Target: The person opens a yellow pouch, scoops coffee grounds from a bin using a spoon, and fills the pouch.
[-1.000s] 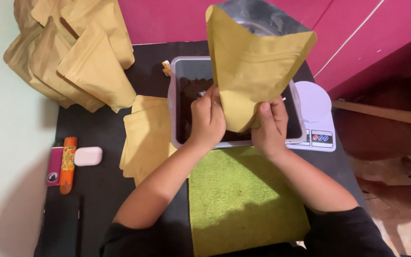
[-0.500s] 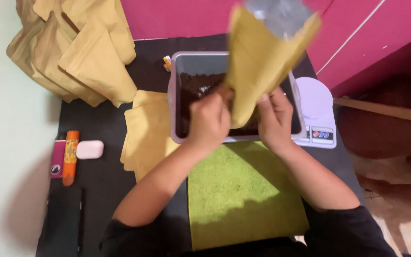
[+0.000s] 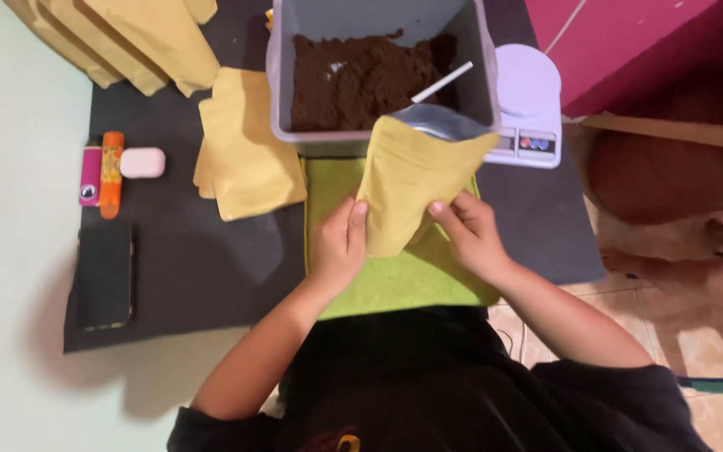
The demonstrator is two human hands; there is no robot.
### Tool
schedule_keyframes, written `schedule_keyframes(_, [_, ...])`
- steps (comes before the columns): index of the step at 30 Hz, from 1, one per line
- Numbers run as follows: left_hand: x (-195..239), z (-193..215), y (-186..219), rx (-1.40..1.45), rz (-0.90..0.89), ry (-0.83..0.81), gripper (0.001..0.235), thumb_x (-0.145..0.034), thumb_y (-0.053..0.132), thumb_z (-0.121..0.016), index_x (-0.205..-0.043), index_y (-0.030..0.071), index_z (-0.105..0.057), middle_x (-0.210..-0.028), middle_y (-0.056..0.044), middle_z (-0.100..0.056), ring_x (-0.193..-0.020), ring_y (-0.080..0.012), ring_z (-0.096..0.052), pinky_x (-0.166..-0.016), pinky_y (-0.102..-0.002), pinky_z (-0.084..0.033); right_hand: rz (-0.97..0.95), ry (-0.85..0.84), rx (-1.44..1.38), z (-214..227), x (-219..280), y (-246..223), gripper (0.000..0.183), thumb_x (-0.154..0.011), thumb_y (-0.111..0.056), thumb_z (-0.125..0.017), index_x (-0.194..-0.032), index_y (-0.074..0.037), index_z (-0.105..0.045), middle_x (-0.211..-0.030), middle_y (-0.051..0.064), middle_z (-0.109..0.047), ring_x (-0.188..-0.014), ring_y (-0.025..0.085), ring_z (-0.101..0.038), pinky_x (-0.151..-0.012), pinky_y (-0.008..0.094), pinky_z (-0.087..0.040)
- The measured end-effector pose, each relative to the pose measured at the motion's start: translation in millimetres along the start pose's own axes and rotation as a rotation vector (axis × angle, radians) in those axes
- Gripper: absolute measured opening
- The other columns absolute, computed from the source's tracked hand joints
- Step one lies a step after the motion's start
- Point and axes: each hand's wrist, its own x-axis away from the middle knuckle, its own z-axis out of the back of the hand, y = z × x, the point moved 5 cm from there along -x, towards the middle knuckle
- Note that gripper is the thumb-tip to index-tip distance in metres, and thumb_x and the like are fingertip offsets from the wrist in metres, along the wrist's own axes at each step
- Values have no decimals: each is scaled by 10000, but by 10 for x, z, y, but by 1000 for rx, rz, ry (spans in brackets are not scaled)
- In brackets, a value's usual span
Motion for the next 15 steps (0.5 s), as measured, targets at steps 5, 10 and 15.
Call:
schedule_keyframes(5, [81, 74, -332, 75, 15, -24, 197, -1048, 118, -569, -1014, -20, -703, -837, -212, -739, -813, -351, -746, -698, -421, -575, 56, -8, 142, 107, -3, -115, 156, -1009, -70, -687, -855, -50, -694, -681, 20, -621, -691, 108, -550, -680, 301, -481])
schedule_keyframes(10, [-538, 342, 856, 140, -167, 69, 290, -1111, 207, -452, -1114, 53, -697, -835, -149, -751, -801, -213, -739, -683, -388, -571, 242, 19, 246, 50, -306, -1036, 224, -1087, -150, -675, -934, 14, -678, -803, 130, -609, -785, 217, -546, -764, 416, -467])
schedule_keyframes(15, [-557, 273, 908, 174, -290, -54, 280, -1104, 277, -473, -1035, 100, -679, -633, 0, -579, -538, -117, -540, -564, -276, -495, 341, 136, 23, 322, -455, -521, 194, -1081, -117, -649, -1180, 44, -692, -928, 80, -631, -862, 143, -546, -787, 358, -497])
